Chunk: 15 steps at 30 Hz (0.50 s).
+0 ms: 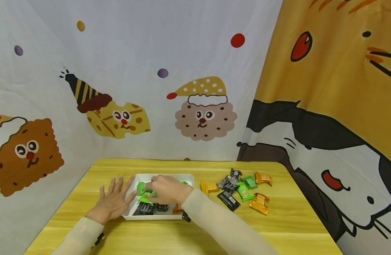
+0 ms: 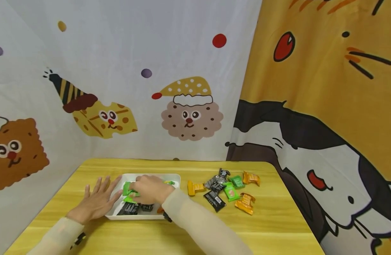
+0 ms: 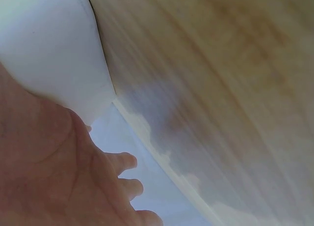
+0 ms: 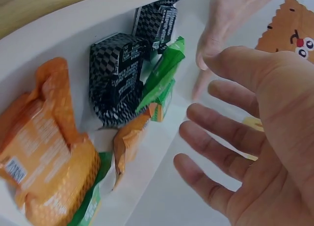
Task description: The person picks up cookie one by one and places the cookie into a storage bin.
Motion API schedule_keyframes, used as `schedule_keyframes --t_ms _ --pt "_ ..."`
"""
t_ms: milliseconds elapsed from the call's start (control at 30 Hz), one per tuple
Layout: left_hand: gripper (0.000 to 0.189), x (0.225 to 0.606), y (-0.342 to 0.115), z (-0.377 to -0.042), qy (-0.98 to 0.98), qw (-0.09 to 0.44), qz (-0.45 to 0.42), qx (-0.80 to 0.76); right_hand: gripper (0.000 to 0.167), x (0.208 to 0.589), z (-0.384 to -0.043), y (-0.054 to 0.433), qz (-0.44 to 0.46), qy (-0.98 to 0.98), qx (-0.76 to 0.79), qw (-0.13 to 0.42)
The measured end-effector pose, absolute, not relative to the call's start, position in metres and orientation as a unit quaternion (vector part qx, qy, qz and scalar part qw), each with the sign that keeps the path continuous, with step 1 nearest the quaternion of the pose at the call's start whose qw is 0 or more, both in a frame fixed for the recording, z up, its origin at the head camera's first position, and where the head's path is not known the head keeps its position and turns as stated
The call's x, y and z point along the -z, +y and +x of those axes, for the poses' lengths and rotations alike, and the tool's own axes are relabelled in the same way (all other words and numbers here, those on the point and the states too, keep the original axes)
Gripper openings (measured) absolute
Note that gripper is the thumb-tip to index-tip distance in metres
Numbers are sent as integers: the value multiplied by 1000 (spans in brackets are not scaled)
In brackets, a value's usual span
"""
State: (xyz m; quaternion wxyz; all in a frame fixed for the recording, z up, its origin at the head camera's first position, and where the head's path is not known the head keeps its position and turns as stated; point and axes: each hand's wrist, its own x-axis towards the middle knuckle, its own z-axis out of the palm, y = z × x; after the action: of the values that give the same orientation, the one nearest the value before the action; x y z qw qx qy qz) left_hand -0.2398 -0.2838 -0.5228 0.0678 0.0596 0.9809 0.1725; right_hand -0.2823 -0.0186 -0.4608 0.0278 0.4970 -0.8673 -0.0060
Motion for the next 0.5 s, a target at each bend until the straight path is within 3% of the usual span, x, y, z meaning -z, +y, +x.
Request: schedule_keyframes --t_ms 500 --pt "79 522 -282 -237 983 48 64 -167 47 460 -272 65 441 -897 -31 29"
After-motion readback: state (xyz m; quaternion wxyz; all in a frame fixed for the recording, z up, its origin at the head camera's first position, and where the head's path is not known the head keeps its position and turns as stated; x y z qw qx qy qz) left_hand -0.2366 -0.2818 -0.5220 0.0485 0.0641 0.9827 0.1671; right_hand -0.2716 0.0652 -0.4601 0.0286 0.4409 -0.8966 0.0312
